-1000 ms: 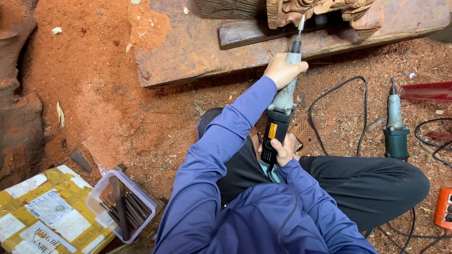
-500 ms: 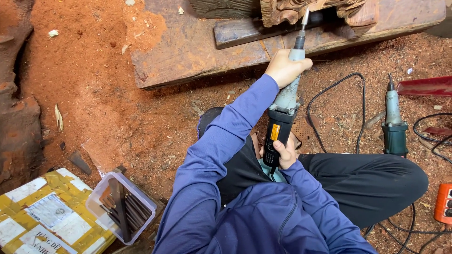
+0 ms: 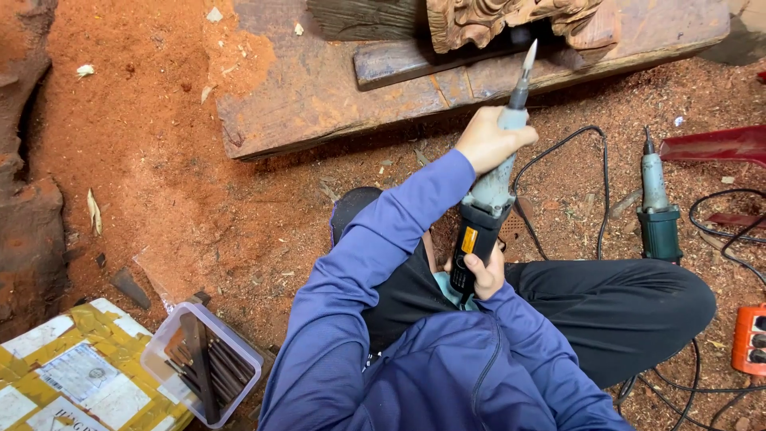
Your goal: Sanding and refining the details of a wooden sculpture using a handheld rotary tool.
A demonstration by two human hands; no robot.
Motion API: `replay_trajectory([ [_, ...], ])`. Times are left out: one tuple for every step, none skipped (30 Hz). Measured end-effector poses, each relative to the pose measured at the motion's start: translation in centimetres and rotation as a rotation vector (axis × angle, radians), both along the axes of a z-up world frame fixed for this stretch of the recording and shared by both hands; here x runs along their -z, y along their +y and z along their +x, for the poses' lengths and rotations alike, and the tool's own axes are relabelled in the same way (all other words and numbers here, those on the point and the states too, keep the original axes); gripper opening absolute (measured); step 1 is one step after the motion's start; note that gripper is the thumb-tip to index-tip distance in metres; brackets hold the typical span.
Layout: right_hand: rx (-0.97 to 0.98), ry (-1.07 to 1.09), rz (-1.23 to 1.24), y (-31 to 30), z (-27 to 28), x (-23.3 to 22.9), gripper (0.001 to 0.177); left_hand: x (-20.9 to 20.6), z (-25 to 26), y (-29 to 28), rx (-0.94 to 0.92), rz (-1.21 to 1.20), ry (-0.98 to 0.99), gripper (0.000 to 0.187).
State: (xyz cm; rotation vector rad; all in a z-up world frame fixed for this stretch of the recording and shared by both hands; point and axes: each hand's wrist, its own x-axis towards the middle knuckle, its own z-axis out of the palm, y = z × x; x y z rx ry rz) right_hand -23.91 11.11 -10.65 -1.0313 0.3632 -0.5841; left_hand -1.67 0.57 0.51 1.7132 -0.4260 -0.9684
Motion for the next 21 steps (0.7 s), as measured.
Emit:
replay_trajectory([
  [-0.027,0.013,-0.037,-0.3,-0.7,0.5,0.038,-0.5,-0.6,0.4,-0.017,-0.015,0.018,0.049],
  [-0.026,0.014,-0.04,-0.5,-0.9,-0.1,0.038,-0.4,-0.4,0.7,-0.015,-0.018,0.019,0.049],
  [-0.056,-0.012,0.015,-0.6,-1.3,-0.7,0.041,-0.2,-0.4,0.9,-0.027,0.02,0.04,0.049],
  [-0.087,-0.039,0.069,-0.6,-1.7,-1.4,0.044,0.0,-0.5,1.2,-0.039,0.057,0.059,0.05],
  [-0.082,-0.04,0.064,-0.8,-2.8,-0.8,0.044,0.7,-0.2,1.4,-0.034,0.053,0.059,0.05],
  [-0.119,0.005,0.19,-1.0,-3.9,-0.3,0.041,1.3,0.0,1.5,-0.037,0.051,0.054,0.051],
  [-0.155,0.05,0.316,-1.1,-5.1,0.2,0.04,2.0,0.2,1.6,-0.039,0.049,0.049,0.052],
  [-0.15,0.049,0.311,-0.8,-6.0,0.3,0.04,2.2,0.3,2.0,-0.034,0.044,0.048,0.052],
  [-0.175,0.064,0.397,-0.6,-7.2,0.3,0.04,2.4,0.0,2.1,-0.034,0.038,0.08,0.052],
  [-0.2,0.079,0.482,-0.5,-8.5,0.3,0.041,2.6,-0.3,1.9,-0.034,0.033,0.113,0.052],
  [-0.155,0.085,0.462,0.2,-8.4,-0.8,0.041,2.6,-0.3,2.5,0.009,0.012,0.127,0.052],
  [-0.235,0.224,0.611,0.8,-8.3,-1.8,0.055,2.7,-0.2,3.0,-0.011,0.01,0.124,0.049],
  [-0.263,0.361,0.744,1.2,-8.8,-3.1,0.07,2.8,-1.0,2.3,0.011,-0.021,0.14,0.046],
  [-0.164,0.366,0.707,1.5,-7.9,-5.2,0.07,3.2,-1.0,3.4,0.096,-0.071,0.172,0.046],
  [-0.24,0.307,0.773,1.3,-7.4,-7.3,0.071,3.4,-1.3,3.3,0.002,-0.024,0.227,0.04],
  [-0.317,0.243,0.833,0.4,-6.7,-9.2,0.073,3.5,-1.5,2.4,-0.088,0.032,0.28,0.036],
  [-0.245,0.235,0.818,0.1,-7.6,-9.2,0.073,1.3,-2.3,1.7,-0.019,0.017,0.297,0.036],
  [-0.264,0.291,0.88,0.0,-8.2,-9.1,0.07,-0.9,-2.7,1.4,-0.037,0.061,0.303,0.032],
  [-0.329,0.342,0.956,0.5,-7.9,-8.7,0.07,-3.0,-1.7,2.7,-0.095,0.119,0.289,0.033],
  [-0.304,0.329,0.955,0.6,-8.1,-9.1,0.07,-3.1,-2.1,2.4,-0.068,0.118,0.286,0.033],
  [-0.267,0.282,0.95,0.6,-8.1,-9.4,0.062,-3.3,-2.2,2.6,-0.067,0.069,0.337,0.022],
])
